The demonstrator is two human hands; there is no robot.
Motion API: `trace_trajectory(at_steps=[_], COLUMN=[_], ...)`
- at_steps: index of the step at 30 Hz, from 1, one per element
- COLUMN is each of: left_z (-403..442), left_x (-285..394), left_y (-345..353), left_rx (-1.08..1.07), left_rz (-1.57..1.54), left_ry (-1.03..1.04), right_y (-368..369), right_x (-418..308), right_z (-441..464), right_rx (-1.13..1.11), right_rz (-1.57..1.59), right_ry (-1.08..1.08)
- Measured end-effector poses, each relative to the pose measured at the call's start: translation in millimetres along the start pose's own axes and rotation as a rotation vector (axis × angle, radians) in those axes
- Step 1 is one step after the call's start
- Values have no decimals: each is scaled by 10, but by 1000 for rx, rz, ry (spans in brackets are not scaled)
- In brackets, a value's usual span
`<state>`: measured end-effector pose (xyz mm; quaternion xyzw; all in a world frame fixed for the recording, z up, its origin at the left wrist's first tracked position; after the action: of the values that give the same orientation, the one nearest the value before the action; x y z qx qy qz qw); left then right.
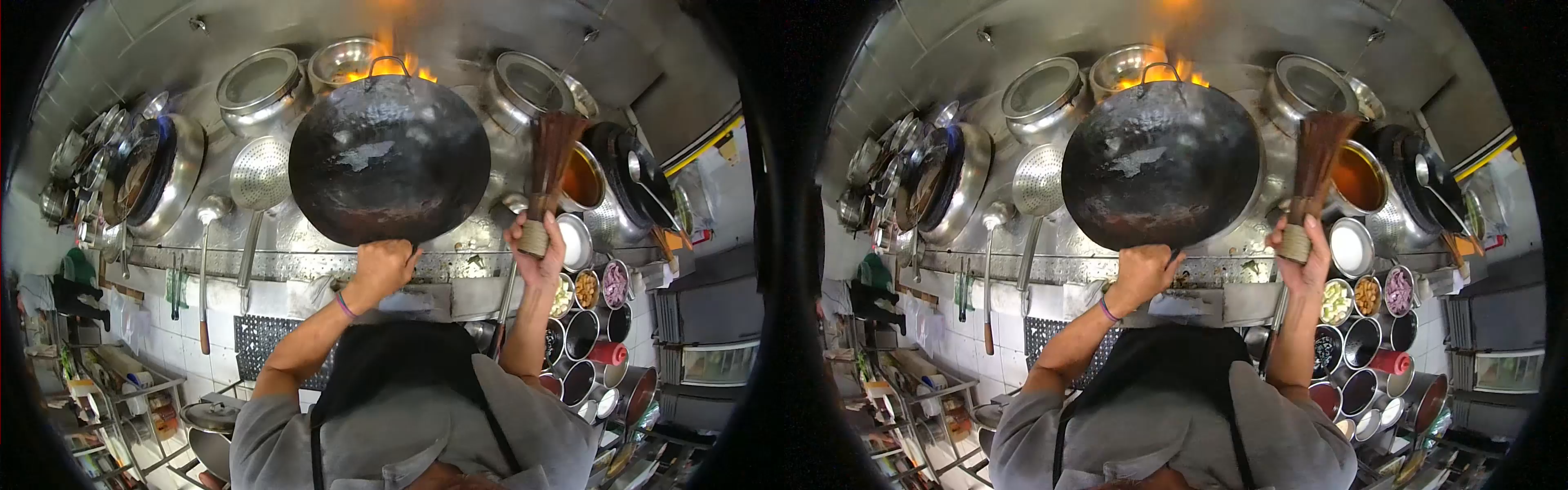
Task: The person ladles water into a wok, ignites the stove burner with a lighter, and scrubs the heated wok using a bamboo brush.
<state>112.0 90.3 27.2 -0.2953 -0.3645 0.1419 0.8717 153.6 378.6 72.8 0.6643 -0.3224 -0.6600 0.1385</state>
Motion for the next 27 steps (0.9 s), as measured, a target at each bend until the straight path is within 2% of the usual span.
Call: trace_trajectory(at_steps=[3,7,9,13,14,17,19,21,22,23,24,26,27], left_z=[14,306,408,469,514,548,600,609,606,620,615,582,562], left_x=[-86,-259,-444,-610,-585,-600,-573,-568,-586,-598,-599,-570,-554], left_y=[88,188,369,438,401,399,405,407,422,410,408,420,401], left_rx=[-101,-178,-195,-352,-423,-412,-450,-463,-475,-470,-472,-470,-458], left_rz=[47,119,173,269,265,251,224,229,231,229,223,211,208], left_ry=[-16,-39,-6,-150,-239,-252,-328,-372,-375,-366,-354,-318,-299], right_y=[232,522,784,1063,1043,904,548,518,656,851,845,1083,1215], right_x=[172,423,491,740,759,701,908,1237,1321,1375,1608,1846,1823], right_z=[170,636,867,1350,1477,2015,2557,2673,2634,2540,2683,2497,2313], right_rx=[-151,-295,-400,-620,-684,-724,-88,498,543,488,389,-57,-352], right_rz=[140,-201,-494,-1129,-1269,-1838,-2198,-2158,-1981,-1853,-1896,-2054,-1771], right_ry=[110,278,329,316,356,524,-1,-534,-481,-295,-104,15,67])
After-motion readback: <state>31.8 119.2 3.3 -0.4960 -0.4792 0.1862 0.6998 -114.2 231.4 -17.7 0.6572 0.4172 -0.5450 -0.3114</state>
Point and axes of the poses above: each hand's wrist, its own z-axis towards the middle knuckle, its own y-axis out of the palm, x = y × z, the point moved 1 cm from there along z, towards the middle knuckle, and after that the axes turned 11 degrees about -z, right-handed, at the moved point
